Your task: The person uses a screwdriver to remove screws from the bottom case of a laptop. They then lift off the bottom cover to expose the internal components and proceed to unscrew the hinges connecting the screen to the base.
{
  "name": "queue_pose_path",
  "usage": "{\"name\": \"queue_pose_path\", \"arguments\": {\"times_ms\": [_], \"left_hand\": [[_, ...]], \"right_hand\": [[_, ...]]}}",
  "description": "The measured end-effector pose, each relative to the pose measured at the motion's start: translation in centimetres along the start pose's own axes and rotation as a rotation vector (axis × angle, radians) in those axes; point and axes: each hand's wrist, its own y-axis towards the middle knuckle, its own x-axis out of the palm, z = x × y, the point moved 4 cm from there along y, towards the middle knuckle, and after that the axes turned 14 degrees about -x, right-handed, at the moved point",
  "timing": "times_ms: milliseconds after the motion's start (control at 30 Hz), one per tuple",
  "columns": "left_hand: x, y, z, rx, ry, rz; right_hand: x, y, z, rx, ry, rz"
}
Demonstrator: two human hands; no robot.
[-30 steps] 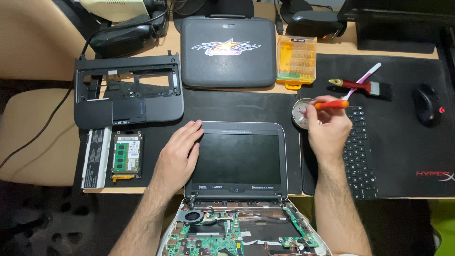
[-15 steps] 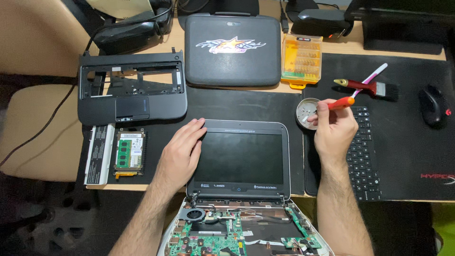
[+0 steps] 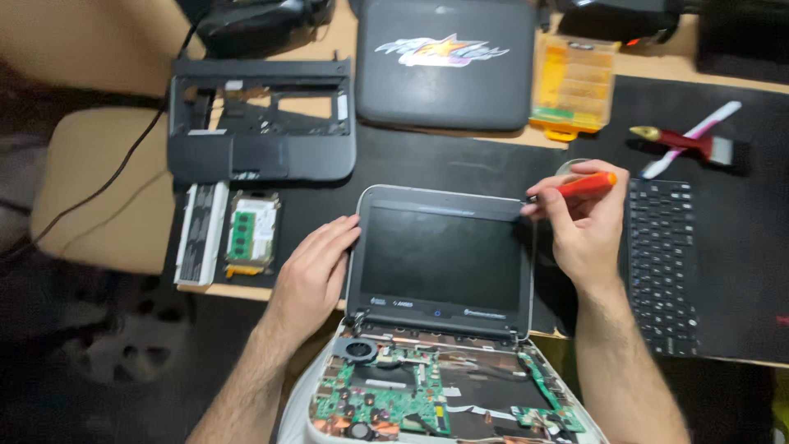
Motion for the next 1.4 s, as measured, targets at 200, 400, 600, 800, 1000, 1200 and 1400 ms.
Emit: {"name": "queue_pose_path", "arguments": {"times_ms": [200, 400, 600, 800, 1000, 1200, 1400], "left_hand": [[-1.0, -0.9, -0.2, -0.034, -0.045, -0.236], [-1.7, -0.8, -0.5, 0.008, -0.052, -0.392], [-1.2, -0.7, -0.8, 0.037, 0.024, -0.358], [-0.7, -0.9, -1.1, 0.038, 0.052, -0.338], [-0.6, -0.9, -1.4, 0.034, 0.051, -0.353], [-0.8, -0.8, -1.1, 0.021, 0.039, -0.363], [-0.7, -0.8, -1.4, 0.027, 0.036, -0.356]], "right_hand": [[11.2, 2.0, -8.3, 0.066, 0.066, -0.619], [20.6, 1.4, -7.9, -0.044, 0.242, -1.092], [21.7, -1.8, -4.8, 0.073, 0.329, -1.141], [21.1, -1.6, -4.6, 0.103, 0.298, -1.155], [21.1, -1.7, -4.8, 0.057, 0.258, -1.174], [20.9, -2.0, -4.8, -0.017, 0.211, -1.192], [21.1, -3.1, -4.5, -0.098, 0.135, -1.222]]}}
